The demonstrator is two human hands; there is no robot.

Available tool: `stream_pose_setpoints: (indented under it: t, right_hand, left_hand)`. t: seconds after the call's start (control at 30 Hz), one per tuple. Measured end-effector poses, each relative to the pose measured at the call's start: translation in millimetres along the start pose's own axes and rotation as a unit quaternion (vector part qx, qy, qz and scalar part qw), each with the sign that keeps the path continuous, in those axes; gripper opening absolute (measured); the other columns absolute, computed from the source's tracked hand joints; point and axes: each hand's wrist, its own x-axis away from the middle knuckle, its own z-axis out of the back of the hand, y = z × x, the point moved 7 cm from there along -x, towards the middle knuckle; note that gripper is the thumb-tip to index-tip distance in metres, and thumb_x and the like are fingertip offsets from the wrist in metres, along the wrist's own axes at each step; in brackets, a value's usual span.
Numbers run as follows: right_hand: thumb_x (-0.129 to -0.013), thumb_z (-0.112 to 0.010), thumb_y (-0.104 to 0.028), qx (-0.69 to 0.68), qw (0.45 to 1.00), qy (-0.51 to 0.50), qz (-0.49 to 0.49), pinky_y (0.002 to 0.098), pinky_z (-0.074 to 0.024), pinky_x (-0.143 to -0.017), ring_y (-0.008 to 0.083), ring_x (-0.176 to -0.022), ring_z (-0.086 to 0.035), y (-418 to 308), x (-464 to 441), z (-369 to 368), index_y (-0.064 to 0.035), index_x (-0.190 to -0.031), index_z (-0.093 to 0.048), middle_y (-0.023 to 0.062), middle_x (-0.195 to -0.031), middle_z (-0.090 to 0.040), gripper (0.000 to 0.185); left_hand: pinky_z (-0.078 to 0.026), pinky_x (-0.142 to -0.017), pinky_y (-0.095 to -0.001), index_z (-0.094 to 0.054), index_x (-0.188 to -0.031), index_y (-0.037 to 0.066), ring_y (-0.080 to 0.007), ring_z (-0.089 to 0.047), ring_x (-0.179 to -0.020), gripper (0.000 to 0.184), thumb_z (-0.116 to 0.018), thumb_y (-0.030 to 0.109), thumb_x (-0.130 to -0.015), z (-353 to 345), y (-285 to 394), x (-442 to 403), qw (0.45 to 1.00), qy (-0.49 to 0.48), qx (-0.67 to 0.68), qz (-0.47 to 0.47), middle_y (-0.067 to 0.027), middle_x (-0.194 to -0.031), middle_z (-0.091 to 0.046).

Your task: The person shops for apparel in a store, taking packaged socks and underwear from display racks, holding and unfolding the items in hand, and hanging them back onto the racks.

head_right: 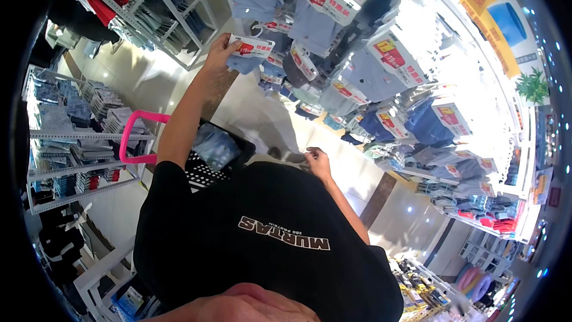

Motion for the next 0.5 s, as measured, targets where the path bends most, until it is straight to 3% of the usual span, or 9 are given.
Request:
stream_pose_setpoints:
  t: [0.13, 0.2, 0.27, 0.33, 0.37, 0.43, 0.5]
  right_hand:
    - [-0.091, -0.063, -0.012, -0.022, 0.999, -0.012, 0.028, 0.0232, -0.0465, -0.06, 0.0102, -0.067, -0.059, -39.1, -3.5, -4.5, 0.0036, -0.111, -0.063, 0.0064, -0.081, -0.065, 0.026]
    - [-0.093, -0.062, -0.012, -0.065, 0.997, -0.015, 0.036, 0.0238, -0.049, -0.065, 0.0094, -0.068, -0.057, -62.0, -8.3, -6.4, 0.0032, -0.113, -0.061, 0.0058, -0.085, -0.065, 0.025]
    - [-0.098, -0.057, -0.019, -0.159, 0.986, -0.015, 0.046, 0.0289, -0.0538, -0.076, 0.0147, -0.083, -0.064, -95.1, -15.4, -3.8, 0.0019, -0.117, -0.059, 0.0098, -0.097, -0.067, 0.029]
    - [-0.103, -0.044, -0.036, -0.304, 0.952, -0.027, 0.033, 0.0341, -0.0519, -0.086, 0.0203, -0.1, -0.063, -137.3, -17.4, 1.9, -0.0013, -0.127, -0.052, 0.0131, -0.113, -0.063, 0.043]
    - [-0.103, -0.043, -0.037, -0.351, 0.932, -0.053, 0.067, 0.0337, -0.0494, -0.09, 0.0199, -0.105, -0.062, -160.1, -14.7, 4.3, -0.002, -0.13, -0.048, 0.0124, -0.116, -0.062, 0.045]
    - [-0.101, -0.051, -0.031, -0.331, 0.942, -0.035, 0.051, 0.0292, -0.0468, -0.088, 0.0142, -0.098, -0.06, -163.4, -21.9, 9.3, -0.0029, -0.123, -0.052, 0.0069, -0.111, -0.063, 0.036]
    - [-0.096, -0.06, -0.024, -0.169, 0.98, -0.038, 0.098, 0.0273, -0.0457, -0.086, 0.0109, -0.093, -0.058, -192.2, -9.4, 10.3, -0.0012, -0.115, -0.057, 0.0046, -0.104, -0.065, 0.029]
  left_hand:
    - [-0.05, -0.077, -0.0245, -0.056, -0.113, -0.003, -0.0097, -0.062, -0.086, 0.027, -0.062, 0.017, -0.095, -12.4, -1.4, 26.0, 0.995, -0.006, 0.101, 0.005, -0.0072, -0.098, -0.066]
    - [-0.05, -0.077, -0.0233, -0.056, -0.112, -0.002, -0.0087, -0.062, -0.086, 0.026, -0.061, 0.017, -0.095, -32.2, 9.6, 48.1, 0.996, -0.014, 0.085, 0.019, -0.0067, -0.098, -0.066]
    - [-0.05, -0.076, -0.0225, -0.055, -0.113, -0.002, -0.0078, -0.063, -0.085, 0.025, -0.059, 0.016, -0.096, -62.3, 15.7, 77.9, 0.993, -0.04, 0.101, 0.052, -0.0067, -0.099, -0.067]
    - [-0.051, -0.076, -0.0238, -0.054, -0.113, -0.003, -0.009, -0.063, -0.084, 0.026, -0.058, 0.018, -0.097, -94.0, -2.1, 108.4, 0.982, -0.036, 0.159, 0.1, -0.0074, -0.097, -0.067]
    - [-0.051, -0.076, -0.0241, -0.054, -0.112, -0.003, -0.0097, -0.064, -0.084, 0.026, -0.058, 0.018, -0.097, -110.1, -11.4, 126.9, 0.969, -0.048, 0.196, 0.145, -0.0074, -0.097, -0.067]
    - [-0.051, -0.078, -0.0249, -0.054, -0.114, -0.003, -0.0101, -0.063, -0.087, 0.028, -0.059, 0.02, -0.097, -135.3, -29.8, 152.9, 0.954, -0.05, 0.23, 0.188, -0.0077, -0.099, -0.067]
    - [-0.051, -0.079, -0.0256, -0.053, -0.117, -0.003, -0.0103, -0.062, -0.09, 0.031, -0.06, 0.02, -0.097, -153.2, -38.1, 174.8, 0.944, -0.061, 0.24, 0.22, -0.0079, -0.102, -0.066]
